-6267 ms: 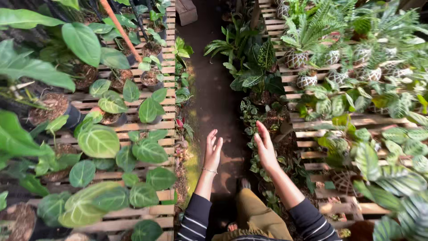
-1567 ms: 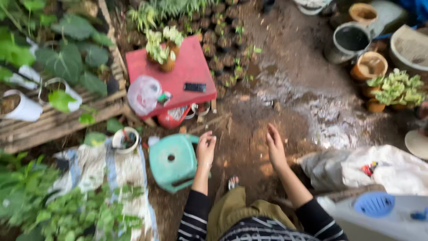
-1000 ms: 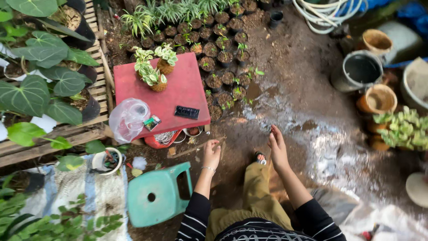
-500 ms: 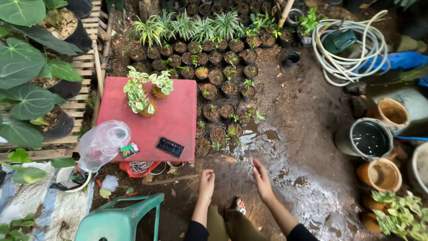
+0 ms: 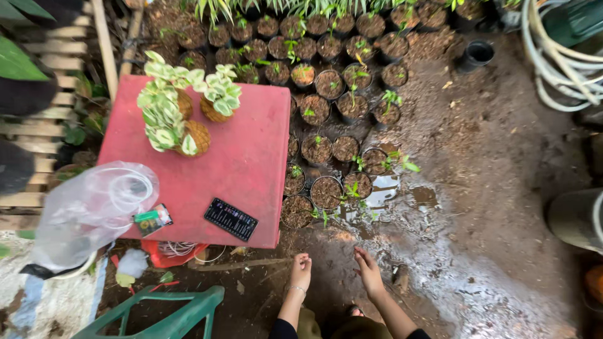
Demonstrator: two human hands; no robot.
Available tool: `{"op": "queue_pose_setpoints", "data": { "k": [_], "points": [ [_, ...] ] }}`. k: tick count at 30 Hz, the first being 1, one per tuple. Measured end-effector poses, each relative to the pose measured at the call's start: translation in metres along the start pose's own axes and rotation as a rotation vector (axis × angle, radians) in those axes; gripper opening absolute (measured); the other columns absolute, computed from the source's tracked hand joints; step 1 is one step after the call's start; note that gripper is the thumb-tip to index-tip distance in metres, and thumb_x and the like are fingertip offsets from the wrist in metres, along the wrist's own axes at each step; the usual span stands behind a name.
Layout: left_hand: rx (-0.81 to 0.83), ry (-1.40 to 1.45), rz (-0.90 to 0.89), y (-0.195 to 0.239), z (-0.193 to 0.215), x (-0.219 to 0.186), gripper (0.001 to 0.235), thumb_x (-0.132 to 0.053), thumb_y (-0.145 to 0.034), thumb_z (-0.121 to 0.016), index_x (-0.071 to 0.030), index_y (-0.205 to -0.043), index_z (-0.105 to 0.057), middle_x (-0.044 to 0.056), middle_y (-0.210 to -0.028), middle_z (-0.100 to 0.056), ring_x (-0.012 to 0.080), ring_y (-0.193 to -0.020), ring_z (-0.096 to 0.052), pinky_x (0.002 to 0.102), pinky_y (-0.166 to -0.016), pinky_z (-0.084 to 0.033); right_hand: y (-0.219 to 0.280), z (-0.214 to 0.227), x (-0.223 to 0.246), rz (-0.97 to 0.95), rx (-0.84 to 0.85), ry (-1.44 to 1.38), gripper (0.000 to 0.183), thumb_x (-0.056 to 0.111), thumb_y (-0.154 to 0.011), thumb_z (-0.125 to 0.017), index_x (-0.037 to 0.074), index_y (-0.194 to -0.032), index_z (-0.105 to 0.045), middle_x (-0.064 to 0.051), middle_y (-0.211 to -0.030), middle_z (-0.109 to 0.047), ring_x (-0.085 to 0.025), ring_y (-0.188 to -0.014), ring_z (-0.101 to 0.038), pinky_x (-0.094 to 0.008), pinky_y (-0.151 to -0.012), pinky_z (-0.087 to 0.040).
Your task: The person carries two small potted plants, walks through a nursery, and places them onto the ground alongside a larger group of identical potted seedlings.
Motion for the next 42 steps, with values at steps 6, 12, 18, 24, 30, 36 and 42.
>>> {"op": "queue_pose_setpoints", "data": {
  "k": [6,12,18,24,30,36,42],
  "points": [
    [0.009,0.142,0.266,-0.113,-0.018,0.138,0.045,-0.030,-0.096,-0.062,-0.006,-0.133,-0.052,0.013,-0.125,-0.065,0.0237,-0.110,-0.064,0.045,-0.089,-0.058,-0.150,-0.030,-0.081,-0.011,-0.010,-0.106,0.039,0.026,-0.100,-0.053,0.015,-0.138,-0.060,-0.001,-0.129,-0.068,-0.015,-0.122,-0.061,-0.040,-0.091,-0.053],
    [0.003,0.132,0.353,-0.183,-0.024,0.220,0.077,-0.044,-0.097,-0.053,-0.014,-0.153,-0.010,0.011,-0.139,-0.057,0.0305,-0.113,-0.069,0.043,-0.094,-0.054,-0.293,-0.056,-0.151,0.018,0.025,-0.281,0.042,0.028,-0.105,-0.055,0.001,-0.138,-0.055,-0.007,-0.123,-0.069,-0.021,-0.108,-0.067,-0.039,-0.089,-0.056],
    [-0.040,0.184,0.204,-0.243,-0.025,0.250,0.083,-0.050,-0.100,-0.038,-0.023,-0.163,0.009,0.014,-0.132,-0.064,0.0305,-0.099,-0.077,0.044,-0.085,-0.055,-0.376,-0.062,-0.164,0.087,0.021,-0.182,0.072,0.041,-0.100,-0.052,0.009,-0.158,-0.025,-0.010,-0.118,-0.068,-0.022,-0.095,-0.064,-0.043,-0.082,-0.051],
    [-0.111,0.207,0.139,-0.269,-0.021,0.263,0.078,-0.047,-0.103,-0.035,-0.016,-0.164,0.002,0.023,-0.123,-0.068,0.0290,-0.081,-0.080,0.037,-0.075,-0.060,-0.400,-0.064,-0.145,0.280,-0.030,-0.159,0.075,0.045,-0.108,-0.050,0.005,-0.162,-0.016,-0.018,-0.106,-0.063,-0.021,-0.094,-0.064,-0.039,-0.094,-0.049],
    [-0.125,0.167,0.148,-0.281,-0.026,0.275,0.073,-0.045,-0.107,-0.033,-0.003,-0.161,-0.008,0.025,-0.087,-0.079,0.0254,-0.071,-0.078,0.031,-0.071,-0.061,-0.412,-0.069,-0.143,0.266,0.037,-0.172,0.043,0.035,-0.105,-0.042,0.006,-0.136,-0.035,-0.009,-0.101,-0.062,-0.026,-0.087,-0.073,-0.040,-0.076,-0.054],
    [-0.195,0.211,0.042,-0.286,-0.021,0.268,0.060,-0.031,-0.107,-0.036,0.002,-0.156,-0.024,0.018,-0.074,-0.072,0.0212,-0.058,-0.072,0.032,-0.060,-0.059,-0.405,-0.073,-0.130,0.382,0.085,-0.221,0.033,0.025,-0.111,-0.046,-0.004,-0.125,-0.037,-0.012,-0.098,-0.052,-0.028,-0.088,-0.076,-0.039,-0.076,-0.055],
    [-0.209,0.216,0.016,-0.280,-0.018,0.265,0.054,-0.020,-0.107,-0.035,0.002,-0.155,-0.025,0.016,-0.074,-0.071,0.0208,-0.057,-0.070,0.034,-0.059,-0.058,-0.364,-0.056,-0.101,0.816,-0.125,0.258,0.030,0.019,-0.117,-0.046,0.000,-0.140,-0.044,-0.013,-0.114,-0.062,-0.029,-0.100,-0.061,-0.038,-0.084,-0.052]
  ]
}}
Point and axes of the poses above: each hand's wrist, its own y-axis away from the middle knuckle, its own z-axis out of the back of the hand, x = y × z, the point moved 10 cm from there along -y, towards the middle knuckle
